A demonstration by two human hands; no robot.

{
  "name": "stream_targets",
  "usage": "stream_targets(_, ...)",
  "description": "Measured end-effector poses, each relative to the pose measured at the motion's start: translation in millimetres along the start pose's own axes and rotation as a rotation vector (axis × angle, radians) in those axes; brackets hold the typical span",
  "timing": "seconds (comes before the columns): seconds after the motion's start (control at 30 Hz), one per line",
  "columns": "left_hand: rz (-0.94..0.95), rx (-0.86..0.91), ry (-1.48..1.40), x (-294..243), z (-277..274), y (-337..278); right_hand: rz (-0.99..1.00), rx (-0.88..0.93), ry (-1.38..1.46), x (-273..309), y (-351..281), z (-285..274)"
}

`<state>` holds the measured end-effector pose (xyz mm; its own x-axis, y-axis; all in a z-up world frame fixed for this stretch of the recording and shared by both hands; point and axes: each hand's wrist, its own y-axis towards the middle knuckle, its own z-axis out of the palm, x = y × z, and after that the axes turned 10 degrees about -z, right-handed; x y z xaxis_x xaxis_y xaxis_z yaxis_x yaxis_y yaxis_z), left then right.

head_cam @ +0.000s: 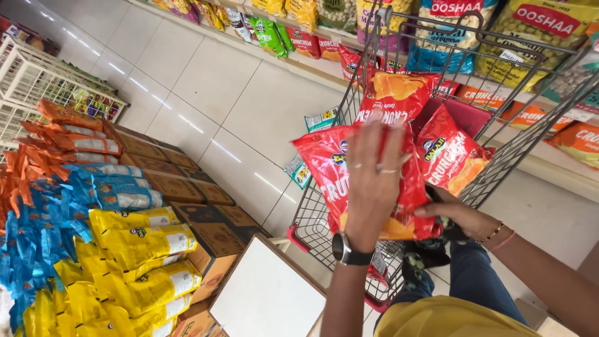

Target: Picking various bags of chips from shelves and placing them into a shopping cart in a convenience store.

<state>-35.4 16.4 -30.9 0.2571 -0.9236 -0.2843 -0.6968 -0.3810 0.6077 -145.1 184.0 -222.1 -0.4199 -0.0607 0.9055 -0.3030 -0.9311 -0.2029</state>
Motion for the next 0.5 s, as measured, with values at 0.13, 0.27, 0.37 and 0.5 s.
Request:
stream_targets(0.13, -0.307, -0.085, -0.192, 26.2, 6.4, -42.7, -0.005, -0.197, 0.041, -4.0, 2.6, -12.8)
stream_targets(0.27, -0.967, 0.126, -1.13, 64.4, 34.8, -104.8, -0.031, -0.292, 0.168, -37.3, -2.5, -50.1)
stream_targets(0.37, -1.068, 0.356, -1.361, 72.5, 56.0, -128.9, -0.045, -0.331, 0.261, -34.6, 7.2, -57.9)
stream_targets(0.5, -1.094, 0.261, -1.374, 45.4, 56.1, -99.6, -0.195, -0.608, 0.183, 31.6, 13.9, -1.3)
